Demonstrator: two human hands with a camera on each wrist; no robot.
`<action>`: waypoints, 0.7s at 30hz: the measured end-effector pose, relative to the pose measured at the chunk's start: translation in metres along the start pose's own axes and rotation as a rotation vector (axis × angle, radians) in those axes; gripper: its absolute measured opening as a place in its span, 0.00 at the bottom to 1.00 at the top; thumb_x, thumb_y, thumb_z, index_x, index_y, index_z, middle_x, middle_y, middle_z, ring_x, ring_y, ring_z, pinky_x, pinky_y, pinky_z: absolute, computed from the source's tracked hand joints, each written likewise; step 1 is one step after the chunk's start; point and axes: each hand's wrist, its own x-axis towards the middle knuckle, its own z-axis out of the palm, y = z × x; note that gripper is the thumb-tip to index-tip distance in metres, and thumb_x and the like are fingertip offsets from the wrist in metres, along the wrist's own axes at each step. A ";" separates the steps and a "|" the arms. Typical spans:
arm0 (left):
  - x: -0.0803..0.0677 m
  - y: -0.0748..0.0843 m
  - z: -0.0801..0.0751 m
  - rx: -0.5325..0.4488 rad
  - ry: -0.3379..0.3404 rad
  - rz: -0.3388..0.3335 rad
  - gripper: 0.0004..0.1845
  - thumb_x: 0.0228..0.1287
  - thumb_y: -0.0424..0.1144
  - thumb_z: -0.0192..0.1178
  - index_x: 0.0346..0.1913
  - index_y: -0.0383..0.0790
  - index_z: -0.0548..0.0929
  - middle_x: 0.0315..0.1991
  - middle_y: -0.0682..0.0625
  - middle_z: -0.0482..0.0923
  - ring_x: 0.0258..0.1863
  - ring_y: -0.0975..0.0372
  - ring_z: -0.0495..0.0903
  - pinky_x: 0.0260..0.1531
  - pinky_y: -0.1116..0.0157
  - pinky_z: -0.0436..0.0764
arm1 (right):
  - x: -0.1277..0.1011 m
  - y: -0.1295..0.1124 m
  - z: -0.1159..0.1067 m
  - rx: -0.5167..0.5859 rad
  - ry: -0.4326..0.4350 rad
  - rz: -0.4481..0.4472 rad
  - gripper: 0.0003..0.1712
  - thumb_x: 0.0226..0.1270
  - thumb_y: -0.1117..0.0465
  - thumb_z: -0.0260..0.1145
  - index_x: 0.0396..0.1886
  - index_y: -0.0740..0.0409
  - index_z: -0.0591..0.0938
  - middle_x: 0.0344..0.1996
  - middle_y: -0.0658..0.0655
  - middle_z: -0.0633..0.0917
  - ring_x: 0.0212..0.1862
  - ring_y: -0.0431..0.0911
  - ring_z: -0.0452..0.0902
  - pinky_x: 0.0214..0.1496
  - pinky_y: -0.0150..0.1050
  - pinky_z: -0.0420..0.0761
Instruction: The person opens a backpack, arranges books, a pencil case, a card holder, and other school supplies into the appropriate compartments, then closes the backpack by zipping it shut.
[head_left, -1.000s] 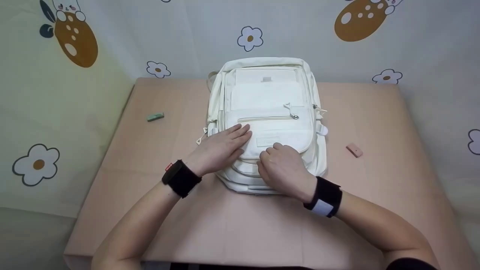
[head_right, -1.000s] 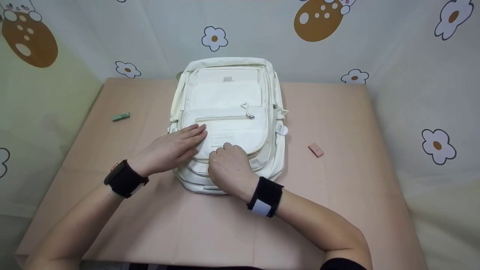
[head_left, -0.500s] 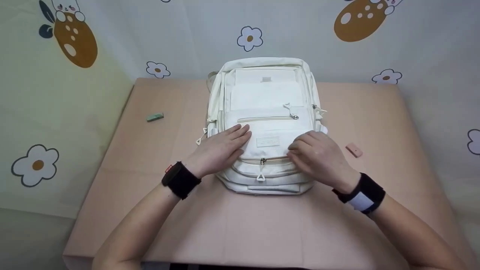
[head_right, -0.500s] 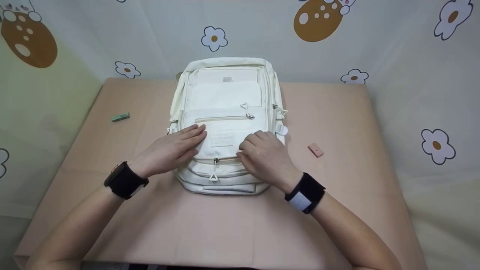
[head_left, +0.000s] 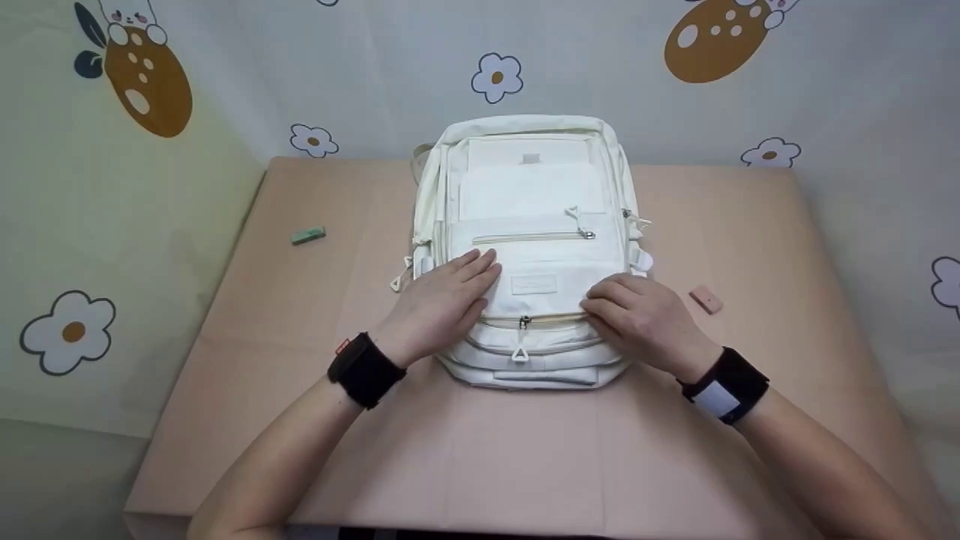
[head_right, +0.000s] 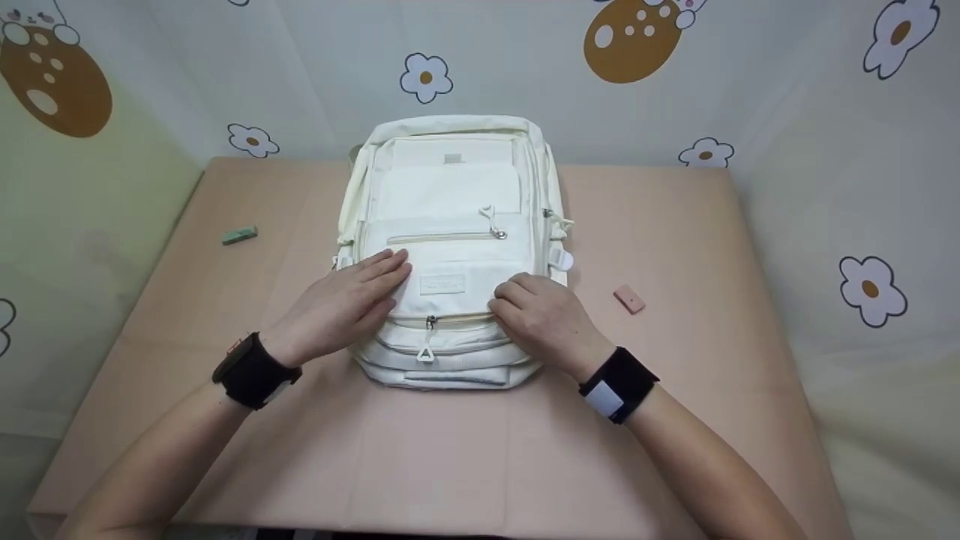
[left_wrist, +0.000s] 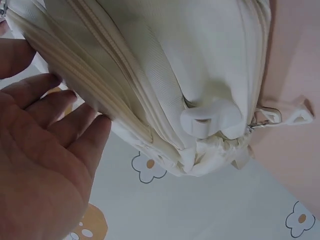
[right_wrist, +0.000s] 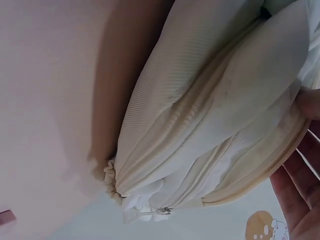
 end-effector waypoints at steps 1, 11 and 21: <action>0.000 0.004 0.001 0.006 0.052 0.006 0.23 0.76 0.39 0.56 0.70 0.38 0.75 0.72 0.43 0.71 0.72 0.52 0.68 0.69 0.56 0.68 | 0.000 0.000 0.001 -0.003 0.005 -0.004 0.08 0.63 0.69 0.71 0.42 0.60 0.88 0.40 0.53 0.86 0.43 0.51 0.82 0.44 0.45 0.83; -0.006 0.048 0.016 0.128 0.332 0.065 0.20 0.66 0.56 0.67 0.27 0.44 0.80 0.22 0.54 0.73 0.22 0.58 0.71 0.20 0.61 0.69 | 0.001 -0.001 0.002 -0.016 0.003 0.024 0.07 0.63 0.68 0.70 0.40 0.60 0.89 0.37 0.53 0.85 0.40 0.49 0.81 0.39 0.44 0.83; -0.006 0.059 0.027 0.206 0.281 0.026 0.13 0.64 0.44 0.69 0.26 0.44 0.81 0.22 0.53 0.76 0.22 0.58 0.74 0.19 0.62 0.71 | 0.001 -0.003 0.004 -0.022 0.010 0.024 0.06 0.64 0.68 0.69 0.39 0.59 0.89 0.37 0.52 0.85 0.40 0.49 0.81 0.39 0.44 0.82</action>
